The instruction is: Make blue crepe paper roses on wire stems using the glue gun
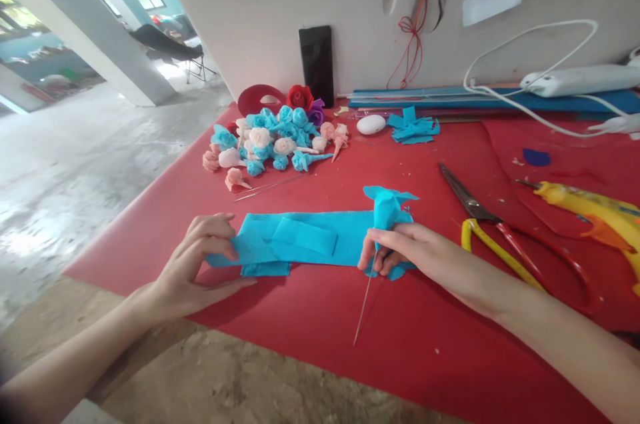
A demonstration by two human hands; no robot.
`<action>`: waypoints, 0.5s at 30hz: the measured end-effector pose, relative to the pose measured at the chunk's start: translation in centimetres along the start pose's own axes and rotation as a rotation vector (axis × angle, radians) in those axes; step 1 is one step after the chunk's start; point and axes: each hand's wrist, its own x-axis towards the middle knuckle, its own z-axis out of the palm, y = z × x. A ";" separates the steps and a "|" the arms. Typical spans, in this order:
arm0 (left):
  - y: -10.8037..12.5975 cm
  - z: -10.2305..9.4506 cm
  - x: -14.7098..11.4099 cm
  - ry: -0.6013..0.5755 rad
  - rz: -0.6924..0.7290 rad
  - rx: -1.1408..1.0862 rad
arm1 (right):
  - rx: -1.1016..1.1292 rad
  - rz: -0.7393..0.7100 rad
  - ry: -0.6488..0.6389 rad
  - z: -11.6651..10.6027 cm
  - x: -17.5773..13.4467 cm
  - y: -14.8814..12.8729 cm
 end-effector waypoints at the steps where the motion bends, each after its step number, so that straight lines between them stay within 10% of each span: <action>1: 0.0 -0.1 -0.1 0.048 -0.036 -0.047 | 0.006 0.000 -0.004 0.0 0.0 0.0; 15: 2.3 1.0 2.9 0.331 -0.851 -0.882 | 0.089 -0.128 0.025 0.1 -0.3 -1.0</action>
